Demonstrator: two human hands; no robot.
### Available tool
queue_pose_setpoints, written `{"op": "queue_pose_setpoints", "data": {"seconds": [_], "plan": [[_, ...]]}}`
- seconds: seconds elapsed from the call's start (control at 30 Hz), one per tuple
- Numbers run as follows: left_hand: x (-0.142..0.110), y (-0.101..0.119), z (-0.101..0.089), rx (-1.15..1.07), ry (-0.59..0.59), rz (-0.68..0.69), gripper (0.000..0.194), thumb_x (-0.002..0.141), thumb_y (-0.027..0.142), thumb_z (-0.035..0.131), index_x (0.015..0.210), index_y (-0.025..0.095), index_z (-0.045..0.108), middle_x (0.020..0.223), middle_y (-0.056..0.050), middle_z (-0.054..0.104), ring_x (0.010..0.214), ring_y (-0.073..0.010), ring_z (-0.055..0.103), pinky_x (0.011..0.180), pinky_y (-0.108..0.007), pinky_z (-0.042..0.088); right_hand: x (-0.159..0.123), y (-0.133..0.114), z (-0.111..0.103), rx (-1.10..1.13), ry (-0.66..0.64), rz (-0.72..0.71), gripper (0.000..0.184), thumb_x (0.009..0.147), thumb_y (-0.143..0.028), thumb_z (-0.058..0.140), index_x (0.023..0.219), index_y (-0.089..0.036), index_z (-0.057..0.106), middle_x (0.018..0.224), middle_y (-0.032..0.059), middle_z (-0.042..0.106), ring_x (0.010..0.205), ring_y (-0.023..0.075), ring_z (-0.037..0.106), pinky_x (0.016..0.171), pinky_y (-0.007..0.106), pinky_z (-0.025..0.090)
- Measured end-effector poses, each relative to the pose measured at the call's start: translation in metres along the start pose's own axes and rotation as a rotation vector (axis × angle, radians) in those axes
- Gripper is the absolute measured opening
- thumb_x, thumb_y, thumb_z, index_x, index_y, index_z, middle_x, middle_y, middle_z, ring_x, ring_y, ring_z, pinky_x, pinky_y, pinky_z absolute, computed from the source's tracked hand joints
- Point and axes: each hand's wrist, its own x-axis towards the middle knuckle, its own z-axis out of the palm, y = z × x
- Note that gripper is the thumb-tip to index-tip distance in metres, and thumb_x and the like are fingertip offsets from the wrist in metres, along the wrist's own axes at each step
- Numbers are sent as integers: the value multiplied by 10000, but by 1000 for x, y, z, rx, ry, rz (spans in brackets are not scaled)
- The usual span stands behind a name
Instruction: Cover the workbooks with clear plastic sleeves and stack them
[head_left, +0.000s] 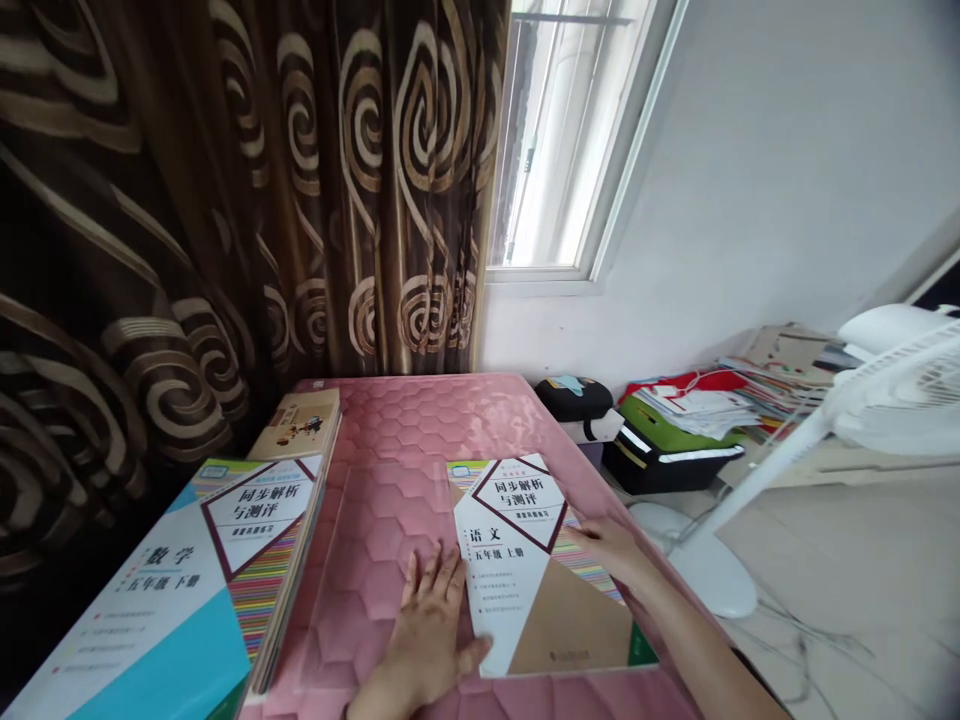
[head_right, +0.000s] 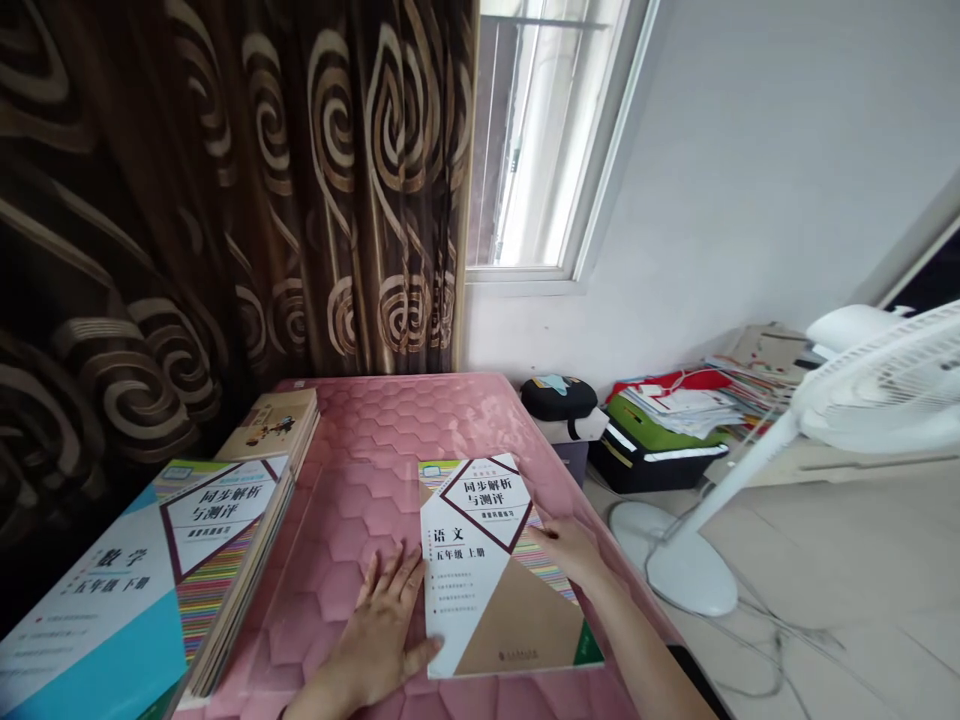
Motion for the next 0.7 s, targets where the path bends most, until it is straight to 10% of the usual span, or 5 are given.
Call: {"op": "queue_pose_setpoints", "data": {"seconds": [0.17,0.33,0.5,0.7], "plan": [[1,-5,-3,68,75,-147,764,809,604,490,1482,320,270,1591,-29,162,1457,-340,66,1133,-658,-11,-6,2,4,-50,-30,-103,404,749,-519,416,485,-235,304,460,-18,394,504,154,421,509,280,240],[-14,-45,-16,294,503,-670,593,898,403,333,1444,177,387,1372,-223,495,1206,-400,503,873,-601,477,-11,2,5,-33,-27,-90,407,763,-544,389,501,-247,295,484,-1,442,525,181,461,511,290,282],[-37,-82,-20,257,668,-631,604,877,406,328,1431,181,410,931,-209,662,961,-376,630,759,-525,539,-10,0,4,-11,-48,-90,407,743,-562,398,491,-253,319,483,3,457,526,197,474,517,308,306],[-23,-68,-37,306,623,-739,508,849,149,296,1293,17,503,868,-206,683,804,-281,680,690,-383,551,-16,3,-3,57,-33,-43,425,720,-590,405,481,-253,304,475,5,448,525,200,485,512,316,342]]}}
